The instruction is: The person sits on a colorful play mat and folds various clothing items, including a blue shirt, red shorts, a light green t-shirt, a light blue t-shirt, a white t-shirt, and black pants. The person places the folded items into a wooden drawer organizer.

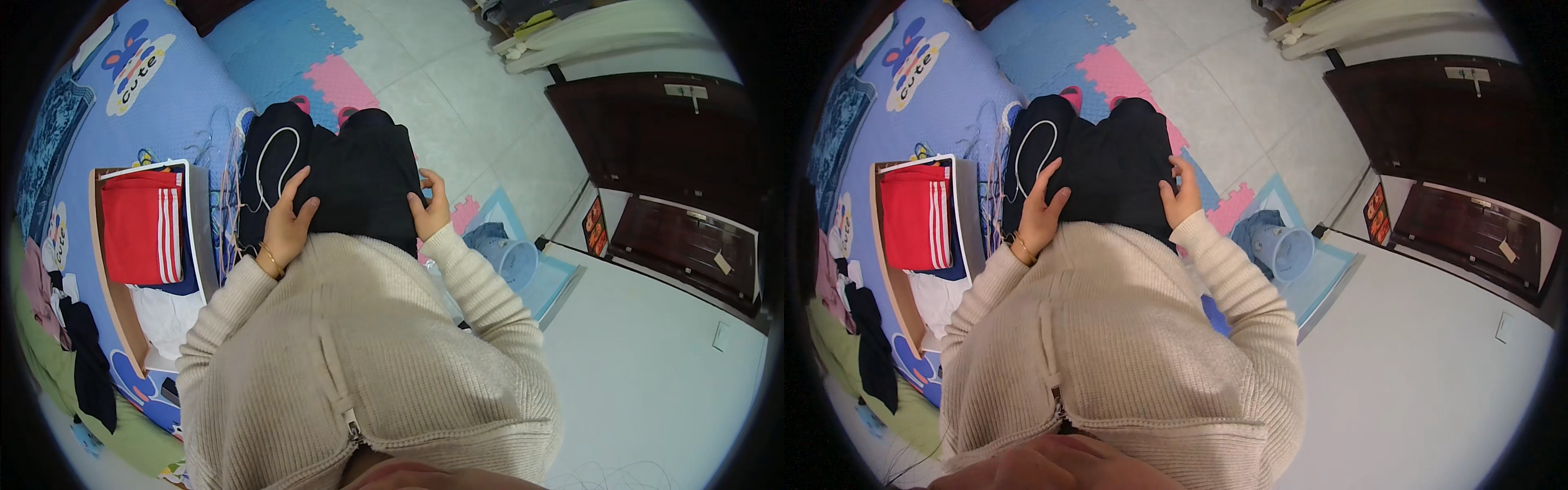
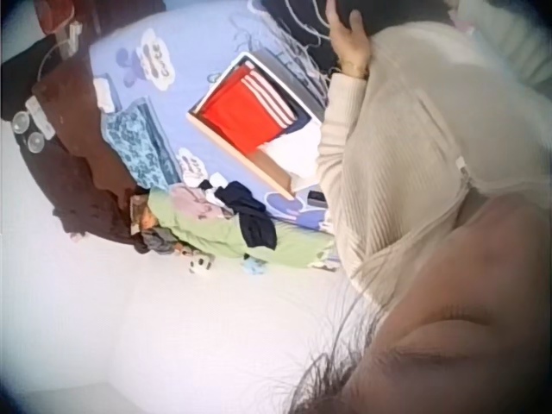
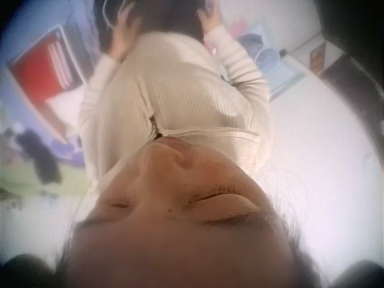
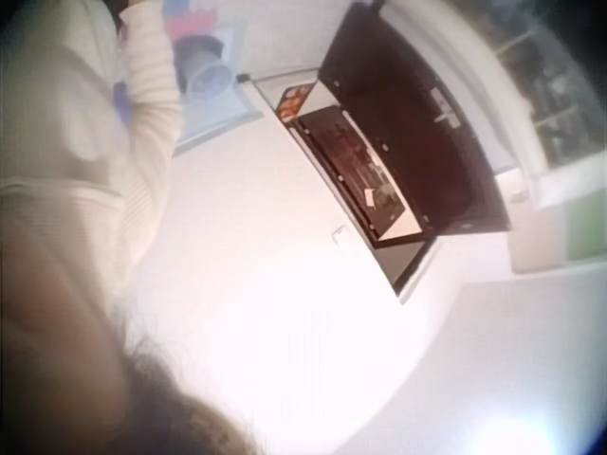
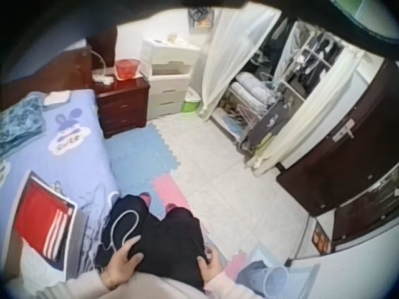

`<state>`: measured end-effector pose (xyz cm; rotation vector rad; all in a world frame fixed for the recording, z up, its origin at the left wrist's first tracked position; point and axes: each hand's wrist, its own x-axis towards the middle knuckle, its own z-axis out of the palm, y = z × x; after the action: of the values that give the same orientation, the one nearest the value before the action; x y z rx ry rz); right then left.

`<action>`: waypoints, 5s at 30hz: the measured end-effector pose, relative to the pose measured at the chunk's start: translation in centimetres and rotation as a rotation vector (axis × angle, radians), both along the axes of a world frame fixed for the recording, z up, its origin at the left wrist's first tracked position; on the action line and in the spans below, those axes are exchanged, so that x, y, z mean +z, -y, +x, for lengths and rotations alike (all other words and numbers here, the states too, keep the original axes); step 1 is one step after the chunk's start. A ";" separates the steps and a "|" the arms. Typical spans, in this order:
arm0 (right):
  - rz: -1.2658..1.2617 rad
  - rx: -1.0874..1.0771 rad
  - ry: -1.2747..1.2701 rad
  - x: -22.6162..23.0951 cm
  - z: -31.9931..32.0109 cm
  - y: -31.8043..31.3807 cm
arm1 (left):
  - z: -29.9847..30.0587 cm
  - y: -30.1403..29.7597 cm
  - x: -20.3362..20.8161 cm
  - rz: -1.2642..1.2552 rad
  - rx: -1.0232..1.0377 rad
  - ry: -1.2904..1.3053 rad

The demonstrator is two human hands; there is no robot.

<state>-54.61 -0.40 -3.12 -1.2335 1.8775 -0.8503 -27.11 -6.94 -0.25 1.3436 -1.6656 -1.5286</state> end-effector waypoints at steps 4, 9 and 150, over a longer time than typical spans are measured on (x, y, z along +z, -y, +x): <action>-0.134 0.415 -0.544 3.6 1.6 -1.3 | 0.5 -0.6 0.6 -0.225 0.063 0.116; -0.063 0.679 -0.856 4.6 3.3 -1.5 | 0.5 -0.9 0.3 -0.050 0.178 -0.014; 0.224 1.164 0.377 0.3 24.0 9.1 | 28.3 -16.5 1.8 0.508 0.543 1.134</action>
<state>-30.58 -9.50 -2.79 -1.5666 0.6861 -0.1801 1.18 9.54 1.55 2.9984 -1.1872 -0.8691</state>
